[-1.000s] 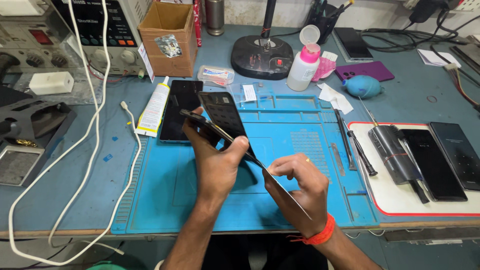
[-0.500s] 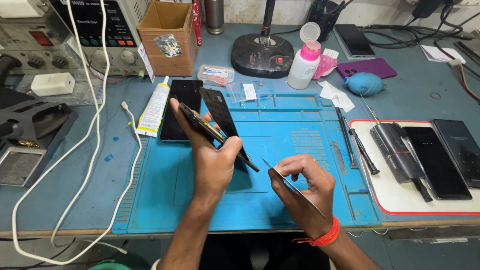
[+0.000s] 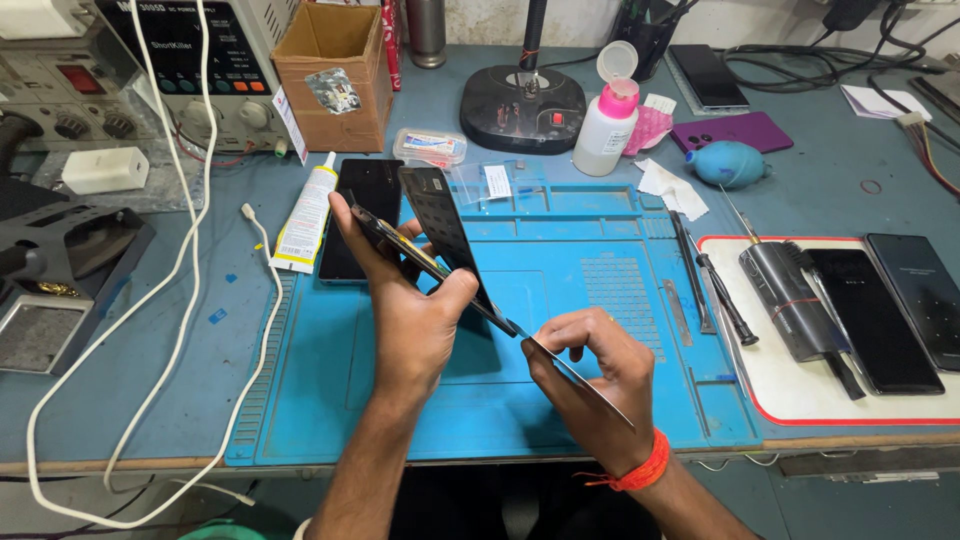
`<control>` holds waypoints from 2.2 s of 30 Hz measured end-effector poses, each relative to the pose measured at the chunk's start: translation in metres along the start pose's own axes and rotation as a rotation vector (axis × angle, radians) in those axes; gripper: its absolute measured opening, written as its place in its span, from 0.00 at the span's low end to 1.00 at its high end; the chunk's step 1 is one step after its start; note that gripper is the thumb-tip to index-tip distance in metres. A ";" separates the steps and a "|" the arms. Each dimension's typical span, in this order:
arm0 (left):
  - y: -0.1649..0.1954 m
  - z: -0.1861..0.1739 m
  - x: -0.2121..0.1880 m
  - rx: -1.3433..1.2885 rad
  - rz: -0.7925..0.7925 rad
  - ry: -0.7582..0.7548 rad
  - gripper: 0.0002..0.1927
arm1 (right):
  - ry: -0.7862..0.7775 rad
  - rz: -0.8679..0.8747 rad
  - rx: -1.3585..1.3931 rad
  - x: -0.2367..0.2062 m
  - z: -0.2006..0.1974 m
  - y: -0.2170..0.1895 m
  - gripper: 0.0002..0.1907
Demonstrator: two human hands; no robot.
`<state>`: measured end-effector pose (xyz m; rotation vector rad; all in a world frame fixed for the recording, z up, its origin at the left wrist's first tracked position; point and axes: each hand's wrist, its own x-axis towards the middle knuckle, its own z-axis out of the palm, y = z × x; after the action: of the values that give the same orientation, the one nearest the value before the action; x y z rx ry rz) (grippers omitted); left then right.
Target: The person pries open the back cover of a smartphone using a pry tool, removes the back panel and battery, then brushes debris from the phone's interior and back cover. They then use a screwdriver to work on the exposed internal components on the work mat.
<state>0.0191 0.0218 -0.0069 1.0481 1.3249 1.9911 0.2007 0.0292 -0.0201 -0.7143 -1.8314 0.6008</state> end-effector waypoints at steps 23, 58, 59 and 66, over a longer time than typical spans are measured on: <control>-0.015 -0.006 -0.002 -0.372 0.066 -0.376 0.32 | -0.271 0.598 0.278 0.039 -0.069 0.045 0.11; -0.058 -0.066 0.052 -0.731 -0.455 -0.823 0.12 | -0.046 0.207 0.426 0.011 -0.039 0.017 0.11; -0.058 -0.066 0.052 -0.739 -0.463 -0.836 0.11 | -0.050 0.172 0.375 0.010 -0.038 0.016 0.11; -0.044 -0.061 0.047 -0.639 -0.456 -0.845 0.12 | -0.083 0.127 0.321 0.007 -0.027 0.006 0.08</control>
<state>-0.0578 0.0431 -0.0466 0.9699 0.3733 1.2369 0.2255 0.0409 -0.0102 -0.5983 -1.7188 0.9948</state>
